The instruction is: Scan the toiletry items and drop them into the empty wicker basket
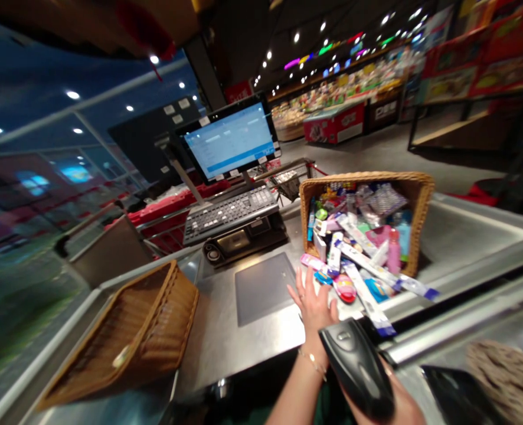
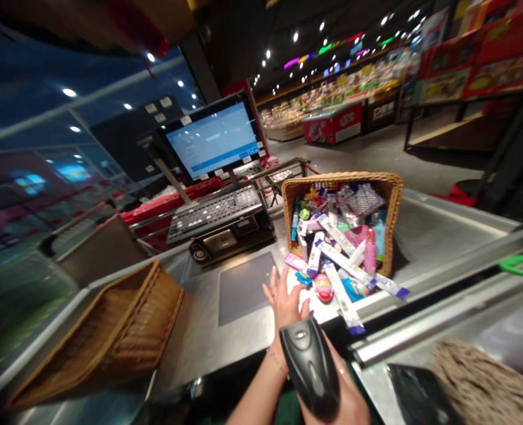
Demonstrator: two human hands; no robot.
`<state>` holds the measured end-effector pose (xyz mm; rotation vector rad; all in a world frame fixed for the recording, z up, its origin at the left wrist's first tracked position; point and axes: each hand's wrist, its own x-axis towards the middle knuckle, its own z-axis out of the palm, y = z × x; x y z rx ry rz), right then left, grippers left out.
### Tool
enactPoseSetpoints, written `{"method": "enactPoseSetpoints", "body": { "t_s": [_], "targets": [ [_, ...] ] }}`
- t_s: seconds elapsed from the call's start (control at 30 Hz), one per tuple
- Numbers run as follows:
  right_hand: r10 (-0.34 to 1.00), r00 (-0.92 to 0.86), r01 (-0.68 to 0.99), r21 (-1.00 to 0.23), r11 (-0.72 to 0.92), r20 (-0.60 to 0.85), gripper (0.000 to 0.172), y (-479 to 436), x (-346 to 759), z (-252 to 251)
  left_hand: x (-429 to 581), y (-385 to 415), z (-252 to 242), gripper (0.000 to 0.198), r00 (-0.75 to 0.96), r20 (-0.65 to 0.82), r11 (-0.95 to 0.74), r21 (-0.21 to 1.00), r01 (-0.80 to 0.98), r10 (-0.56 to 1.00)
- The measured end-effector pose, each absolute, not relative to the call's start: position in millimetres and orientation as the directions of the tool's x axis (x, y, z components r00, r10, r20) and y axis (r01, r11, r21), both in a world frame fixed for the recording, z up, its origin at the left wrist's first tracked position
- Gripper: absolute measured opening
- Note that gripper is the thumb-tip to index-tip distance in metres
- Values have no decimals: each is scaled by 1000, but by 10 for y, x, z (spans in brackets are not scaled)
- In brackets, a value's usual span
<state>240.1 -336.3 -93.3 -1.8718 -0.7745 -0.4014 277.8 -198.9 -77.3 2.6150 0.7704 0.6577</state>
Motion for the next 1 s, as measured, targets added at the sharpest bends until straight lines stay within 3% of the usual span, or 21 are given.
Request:
{"method": "enactPoseSetpoints", "body": {
  "t_s": [0.03, 0.2, 0.5, 0.8, 1.0],
  "targets": [
    [359, 714, 694, -672, -258, 601, 46, -3362, 2400, -932, 2792, -1992, -784, 32, 756, 329, -803, 427, 416, 566],
    [235, 829, 556, -789, -262, 507, 47, -3329, 2363, -910, 2852, -2024, -799, 28, 787, 322, -833, 378, 404, 527],
    [168, 870, 493, -813, -309, 464, 49, -3338, 2364, -872, 2924, -2072, -725, 30, 837, 280, -860, 356, 364, 470],
    [329, 748, 664, -644, -379, 577, 44, -3512, 2527, -905, 3097, -2073, -749, 32, 888, 295, -919, 288, 271, 354],
    [363, 751, 661, -637, -397, 552, 43, -3539, 2557, -1006, 3193, -2106, -872, 37, 907, 302, -943, 247, 221, 292]
  ]
}}
